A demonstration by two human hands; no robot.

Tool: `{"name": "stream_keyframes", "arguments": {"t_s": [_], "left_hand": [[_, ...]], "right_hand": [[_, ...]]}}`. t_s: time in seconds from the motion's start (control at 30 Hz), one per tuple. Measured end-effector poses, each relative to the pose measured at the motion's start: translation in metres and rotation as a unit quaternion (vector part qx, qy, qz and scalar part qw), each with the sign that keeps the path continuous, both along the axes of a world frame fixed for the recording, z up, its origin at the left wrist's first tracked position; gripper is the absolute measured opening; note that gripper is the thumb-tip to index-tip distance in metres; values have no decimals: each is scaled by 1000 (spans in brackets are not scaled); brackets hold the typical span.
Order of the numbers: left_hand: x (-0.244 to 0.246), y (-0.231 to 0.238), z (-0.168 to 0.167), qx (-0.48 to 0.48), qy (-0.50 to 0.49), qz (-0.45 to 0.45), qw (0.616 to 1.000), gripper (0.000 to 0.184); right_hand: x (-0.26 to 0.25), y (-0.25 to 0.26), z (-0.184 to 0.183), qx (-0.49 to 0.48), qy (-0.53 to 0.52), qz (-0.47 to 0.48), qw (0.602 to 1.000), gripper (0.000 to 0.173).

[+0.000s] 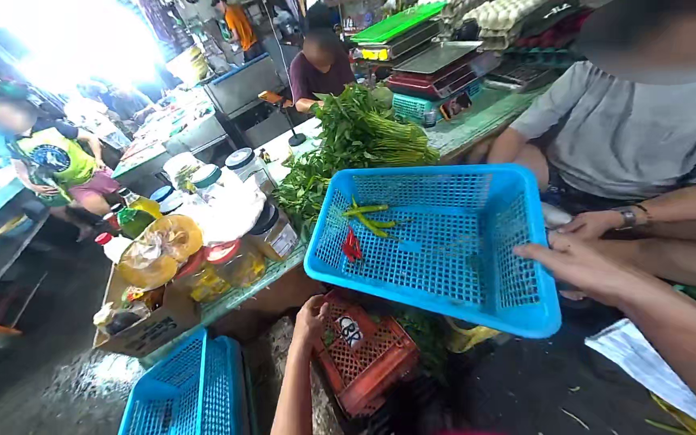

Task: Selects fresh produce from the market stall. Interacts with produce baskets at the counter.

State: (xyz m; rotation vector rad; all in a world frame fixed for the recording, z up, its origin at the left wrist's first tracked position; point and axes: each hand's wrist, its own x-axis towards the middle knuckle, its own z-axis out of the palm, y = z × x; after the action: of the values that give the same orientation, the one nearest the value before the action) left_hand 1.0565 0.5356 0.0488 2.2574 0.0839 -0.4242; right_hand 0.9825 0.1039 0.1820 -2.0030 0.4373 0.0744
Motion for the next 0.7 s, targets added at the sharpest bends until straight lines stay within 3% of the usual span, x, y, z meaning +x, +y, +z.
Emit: {"name": "stream_keyframes", "arguments": {"t_s": [0.2,0.37,0.53,0.7], "left_hand": [[87,18,-27,155,-84,-82,981,45],[135,12,-43,219,-158,-156,950,57],[166,9,-65,271,-206,-204,918,64],[204,9,-71,292,-151,-232,915,66]], "right_hand": [[30,37,13,5,-14,-86,996,28],[69,57,51,-22,-42,-132,990,28],[135,79,111,-7,-92,-134,987,30],[231,109,151,82,-157,-123,977,38]]}}
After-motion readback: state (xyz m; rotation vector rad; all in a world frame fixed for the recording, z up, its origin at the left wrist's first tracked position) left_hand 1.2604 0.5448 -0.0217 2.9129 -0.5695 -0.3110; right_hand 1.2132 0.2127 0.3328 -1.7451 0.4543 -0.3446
